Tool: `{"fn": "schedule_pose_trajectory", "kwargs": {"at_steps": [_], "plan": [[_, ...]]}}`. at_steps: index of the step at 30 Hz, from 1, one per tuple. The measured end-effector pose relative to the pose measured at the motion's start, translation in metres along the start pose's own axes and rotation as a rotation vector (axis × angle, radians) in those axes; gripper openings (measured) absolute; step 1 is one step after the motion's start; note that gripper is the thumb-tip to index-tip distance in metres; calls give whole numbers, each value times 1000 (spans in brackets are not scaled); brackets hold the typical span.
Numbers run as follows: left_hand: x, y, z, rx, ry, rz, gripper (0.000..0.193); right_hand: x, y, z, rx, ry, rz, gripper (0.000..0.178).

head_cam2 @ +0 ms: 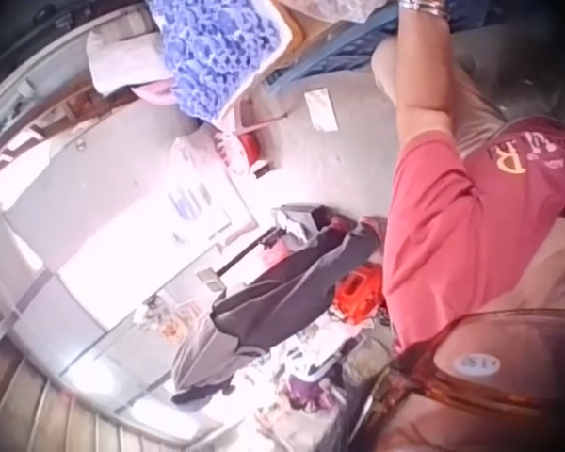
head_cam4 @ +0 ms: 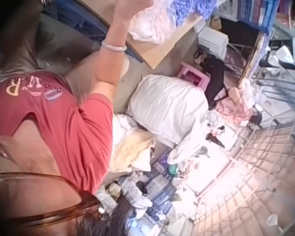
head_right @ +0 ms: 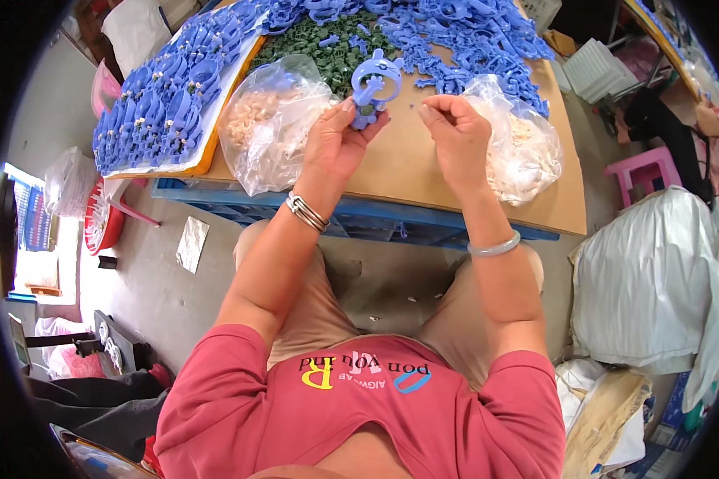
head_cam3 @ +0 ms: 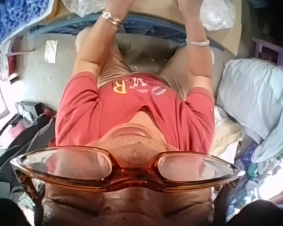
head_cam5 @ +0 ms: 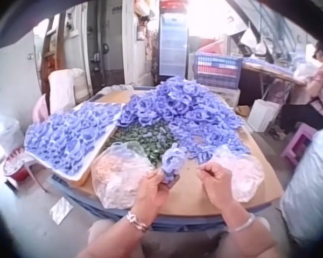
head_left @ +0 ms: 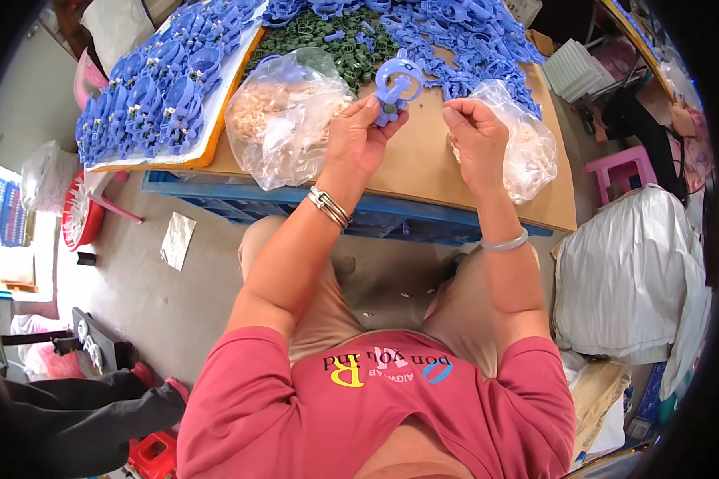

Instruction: Assembling blue plastic toy components by hand.

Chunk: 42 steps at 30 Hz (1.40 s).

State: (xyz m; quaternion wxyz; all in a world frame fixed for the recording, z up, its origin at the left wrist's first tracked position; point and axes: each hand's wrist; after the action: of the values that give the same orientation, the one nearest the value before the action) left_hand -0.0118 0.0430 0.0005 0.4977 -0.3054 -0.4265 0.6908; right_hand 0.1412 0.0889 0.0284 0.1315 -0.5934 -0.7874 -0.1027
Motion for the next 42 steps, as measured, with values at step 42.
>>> {"fn": "schedule_pose_trajectory", "kwargs": {"at_steps": [42], "plan": [[4,12,16,-105,202,154,17,94,6,49,-1627,206,-199,13]]}}
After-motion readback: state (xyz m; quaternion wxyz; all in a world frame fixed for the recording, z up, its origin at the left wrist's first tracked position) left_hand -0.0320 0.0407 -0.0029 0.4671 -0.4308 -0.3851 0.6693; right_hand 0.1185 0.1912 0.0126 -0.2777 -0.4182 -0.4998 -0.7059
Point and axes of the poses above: each hand's wrist, its own x-axis towards the middle knuckle, its own y-axis out of the back of the hand, z = x × y, and after that the axes turned 2 degrees about -z, right-handed
